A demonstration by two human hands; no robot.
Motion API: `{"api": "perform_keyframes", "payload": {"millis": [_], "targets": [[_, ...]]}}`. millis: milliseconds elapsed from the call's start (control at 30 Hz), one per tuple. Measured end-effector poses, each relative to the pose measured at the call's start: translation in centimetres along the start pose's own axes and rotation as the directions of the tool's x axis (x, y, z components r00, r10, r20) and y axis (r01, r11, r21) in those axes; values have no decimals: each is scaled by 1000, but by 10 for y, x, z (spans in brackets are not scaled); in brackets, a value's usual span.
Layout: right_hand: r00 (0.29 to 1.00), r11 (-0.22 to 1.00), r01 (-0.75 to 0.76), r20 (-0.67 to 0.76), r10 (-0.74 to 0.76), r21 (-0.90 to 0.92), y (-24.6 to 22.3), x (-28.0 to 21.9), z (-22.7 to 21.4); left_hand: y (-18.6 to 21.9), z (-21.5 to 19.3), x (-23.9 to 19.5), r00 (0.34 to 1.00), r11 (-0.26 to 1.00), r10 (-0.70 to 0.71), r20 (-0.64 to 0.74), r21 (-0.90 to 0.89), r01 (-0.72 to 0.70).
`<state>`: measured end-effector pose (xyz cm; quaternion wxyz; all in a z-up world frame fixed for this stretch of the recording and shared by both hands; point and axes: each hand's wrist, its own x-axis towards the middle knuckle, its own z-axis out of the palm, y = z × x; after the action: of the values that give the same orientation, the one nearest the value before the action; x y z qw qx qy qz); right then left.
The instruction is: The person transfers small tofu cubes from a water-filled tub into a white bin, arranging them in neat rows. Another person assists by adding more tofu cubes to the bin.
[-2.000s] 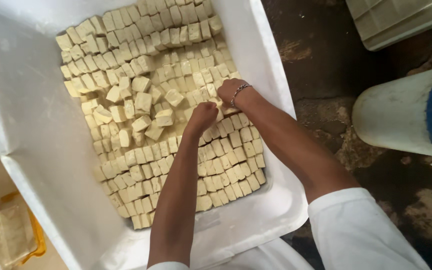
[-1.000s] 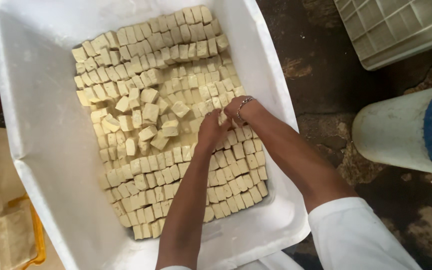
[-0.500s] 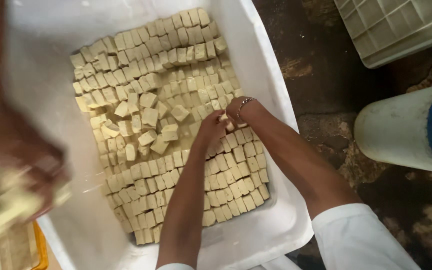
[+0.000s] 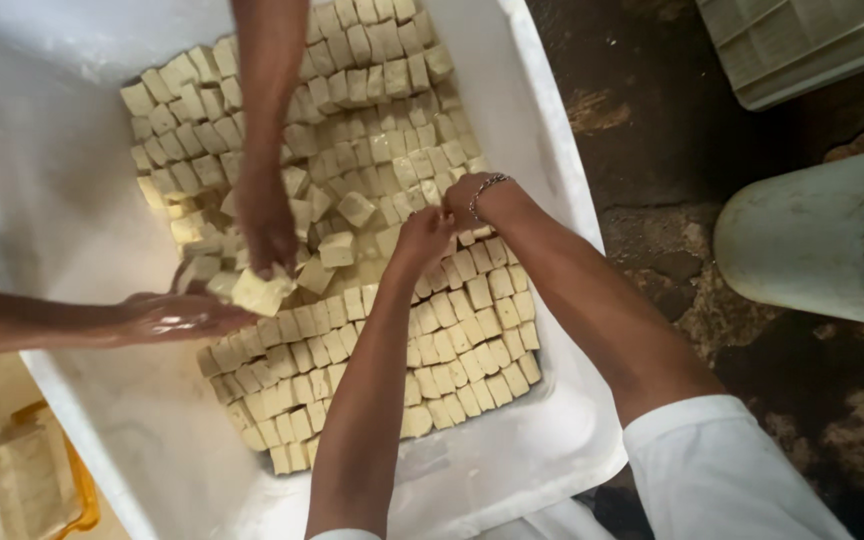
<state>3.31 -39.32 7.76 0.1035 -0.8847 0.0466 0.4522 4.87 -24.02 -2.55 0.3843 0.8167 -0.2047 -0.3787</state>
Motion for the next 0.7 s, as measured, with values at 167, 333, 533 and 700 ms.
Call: {"api": "perform_keyframes", "payload": {"millis": [167,333,533,700], "targets": [[999,999,-23,-28,22,-37,3,7,1,9,-9,-19,998,993,31,57,108,-37],[996,996,-76,44,78,-41,9,10,-6,18,-8,-20,989,989,129,-70,83,-123],[994,996,-90,55,91,-8,14,12,-4,22,2,-24,912,967,256,-322,90,-239],[996,997,-70,57,71,-17,10,16,7,11,2,-26,993,928,-116,23,-353,117]]}}
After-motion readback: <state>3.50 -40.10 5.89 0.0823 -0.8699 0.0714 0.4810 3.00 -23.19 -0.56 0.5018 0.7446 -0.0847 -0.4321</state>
